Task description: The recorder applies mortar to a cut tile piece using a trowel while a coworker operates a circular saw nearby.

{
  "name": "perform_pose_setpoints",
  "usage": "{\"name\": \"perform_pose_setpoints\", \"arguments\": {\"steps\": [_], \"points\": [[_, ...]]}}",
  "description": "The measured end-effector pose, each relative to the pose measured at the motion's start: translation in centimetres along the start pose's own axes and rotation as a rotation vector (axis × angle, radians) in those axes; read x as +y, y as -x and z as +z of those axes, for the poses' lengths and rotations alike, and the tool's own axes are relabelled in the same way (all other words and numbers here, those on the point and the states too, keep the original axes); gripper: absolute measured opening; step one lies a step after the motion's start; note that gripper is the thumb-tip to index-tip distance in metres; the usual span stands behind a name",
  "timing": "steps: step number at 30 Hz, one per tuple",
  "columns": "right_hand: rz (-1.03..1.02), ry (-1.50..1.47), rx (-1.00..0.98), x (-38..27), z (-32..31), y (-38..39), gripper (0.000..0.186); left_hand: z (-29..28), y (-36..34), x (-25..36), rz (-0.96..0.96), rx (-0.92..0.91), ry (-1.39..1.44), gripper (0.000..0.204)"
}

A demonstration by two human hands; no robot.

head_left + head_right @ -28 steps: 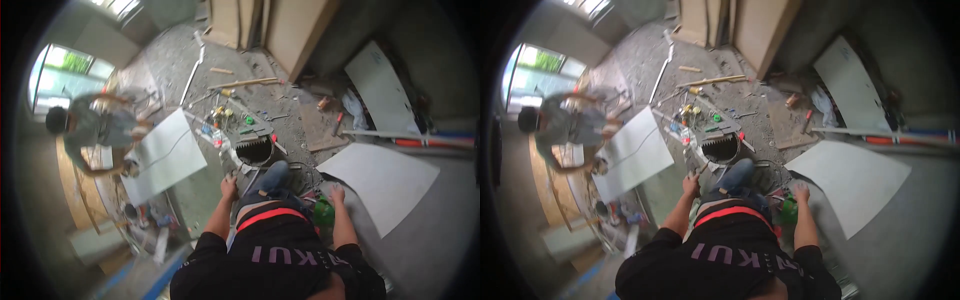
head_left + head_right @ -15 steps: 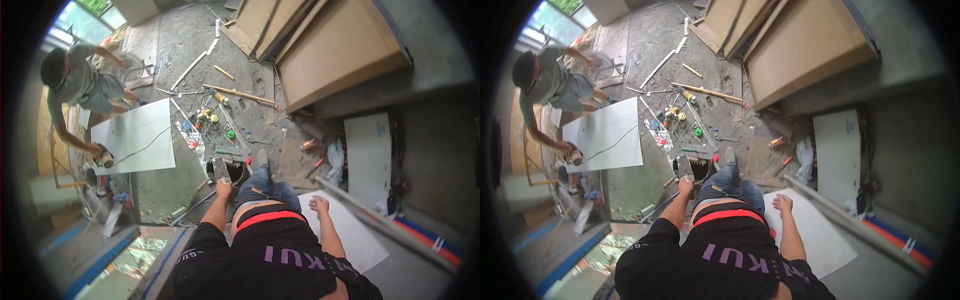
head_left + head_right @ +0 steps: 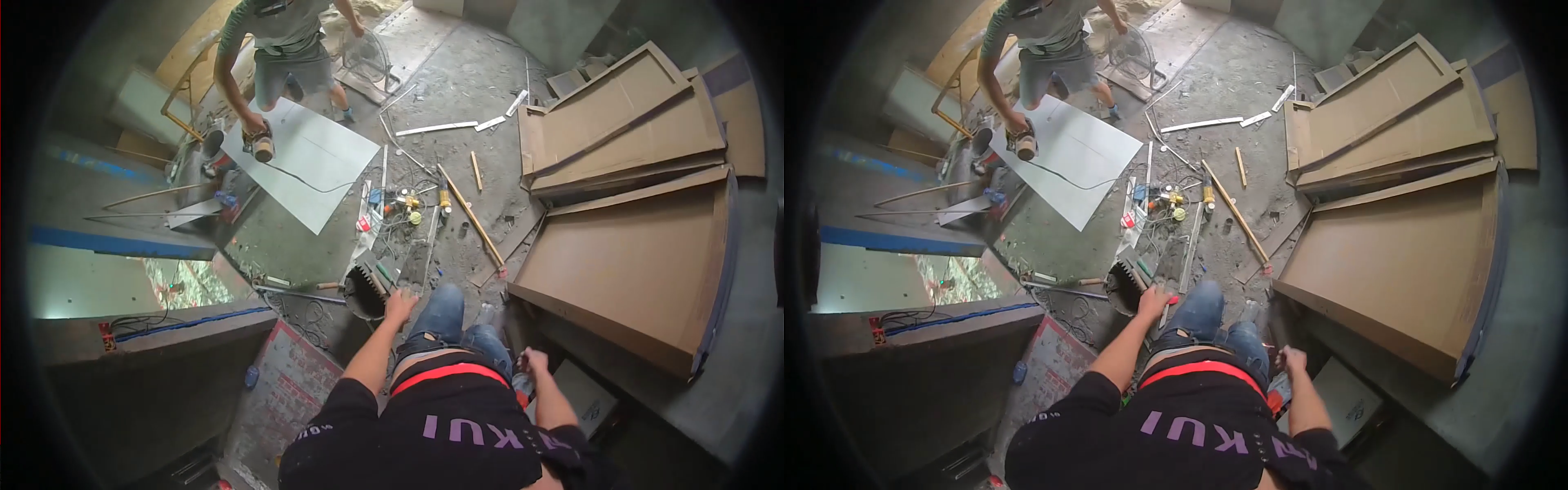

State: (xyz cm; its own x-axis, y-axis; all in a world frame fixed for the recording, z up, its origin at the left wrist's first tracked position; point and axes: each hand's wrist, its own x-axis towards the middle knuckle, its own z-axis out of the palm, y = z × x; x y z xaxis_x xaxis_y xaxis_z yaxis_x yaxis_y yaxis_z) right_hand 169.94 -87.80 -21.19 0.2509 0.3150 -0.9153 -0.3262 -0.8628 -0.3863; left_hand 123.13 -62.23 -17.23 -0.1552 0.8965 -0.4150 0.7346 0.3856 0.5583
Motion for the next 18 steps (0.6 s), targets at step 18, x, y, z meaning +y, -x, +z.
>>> {"name": "perform_pose_setpoints", "arguments": {"steps": [18], "points": [[-0.44,0.734,-0.109,-51.1,8.1,-13.5,0.019,9.9,-0.6,5.7,-1.188,0.012,0.703,0.063]]}}
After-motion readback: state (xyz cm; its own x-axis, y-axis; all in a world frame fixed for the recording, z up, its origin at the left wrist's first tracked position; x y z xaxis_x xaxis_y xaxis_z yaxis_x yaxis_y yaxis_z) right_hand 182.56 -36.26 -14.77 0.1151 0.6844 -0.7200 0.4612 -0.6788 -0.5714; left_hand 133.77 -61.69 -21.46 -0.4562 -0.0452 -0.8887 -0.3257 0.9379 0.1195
